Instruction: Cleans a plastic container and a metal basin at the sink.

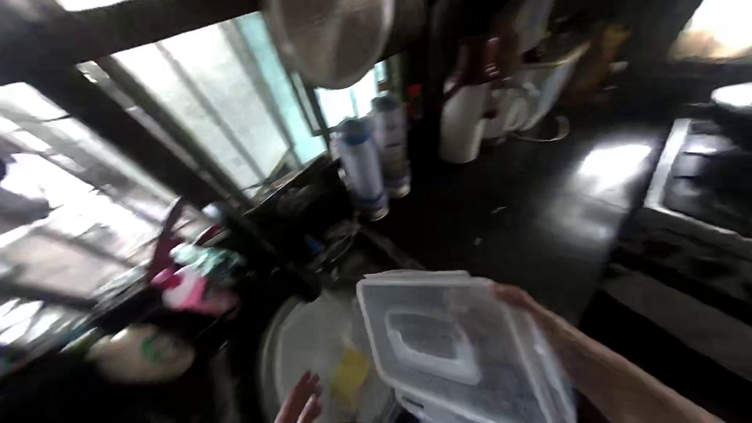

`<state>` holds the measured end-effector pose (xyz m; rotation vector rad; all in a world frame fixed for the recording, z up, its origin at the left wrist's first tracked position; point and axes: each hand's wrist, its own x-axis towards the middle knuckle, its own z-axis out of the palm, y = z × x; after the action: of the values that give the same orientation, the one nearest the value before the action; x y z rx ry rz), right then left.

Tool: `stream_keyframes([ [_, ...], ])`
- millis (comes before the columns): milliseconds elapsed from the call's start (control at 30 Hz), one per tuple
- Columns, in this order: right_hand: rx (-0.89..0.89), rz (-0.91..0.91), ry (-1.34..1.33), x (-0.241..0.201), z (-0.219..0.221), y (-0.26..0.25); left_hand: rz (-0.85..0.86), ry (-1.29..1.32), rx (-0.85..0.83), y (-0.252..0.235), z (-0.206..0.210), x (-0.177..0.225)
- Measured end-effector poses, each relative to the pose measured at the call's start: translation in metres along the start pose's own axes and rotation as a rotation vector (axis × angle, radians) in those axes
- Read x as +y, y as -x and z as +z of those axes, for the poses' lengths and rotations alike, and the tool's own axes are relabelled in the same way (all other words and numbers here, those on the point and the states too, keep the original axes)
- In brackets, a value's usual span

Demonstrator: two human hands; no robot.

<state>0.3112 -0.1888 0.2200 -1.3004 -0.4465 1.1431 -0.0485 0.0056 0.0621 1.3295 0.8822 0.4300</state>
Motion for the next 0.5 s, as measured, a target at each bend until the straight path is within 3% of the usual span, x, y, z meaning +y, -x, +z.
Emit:
stream_keyframes([
  [33, 0.042, 0.011, -0.035, 0.012, 0.003, -0.009, -0.040, 0.095, 0.049, 0.000, 0.000, -0.002],
  [133, -0.083, -0.056, -0.199, 0.085, 0.009, -0.059, -0.181, 0.398, 0.155, 0.014, -0.007, 0.005],
  [233, -0.304, 0.232, -0.321, 0.112, 0.074, -0.086, -0.088, 0.658, 0.176, 0.051, -0.031, 0.002],
  [267, -0.330, 0.341, -0.254, 0.119, 0.098, -0.096, -0.061, 0.674, 0.233, 0.065, -0.039, 0.002],
  [333, -0.316, 0.395, 0.142, 0.152, 0.123, -0.135, -0.076, 0.606, 0.351, 0.088, -0.061, 0.001],
  [400, -0.347, 0.273, 0.713, 0.203, 0.133, -0.181, -0.051, 0.509, 0.393, 0.109, -0.081, 0.003],
  [433, -0.399, 0.192, 0.986, 0.232, 0.136, -0.198, 0.001, 0.487, 0.358, 0.119, -0.090, 0.001],
  [500, -0.535, 0.175, 1.290, 0.269, 0.155, -0.201, 0.112, 0.477, 0.223, 0.129, -0.105, -0.007],
])
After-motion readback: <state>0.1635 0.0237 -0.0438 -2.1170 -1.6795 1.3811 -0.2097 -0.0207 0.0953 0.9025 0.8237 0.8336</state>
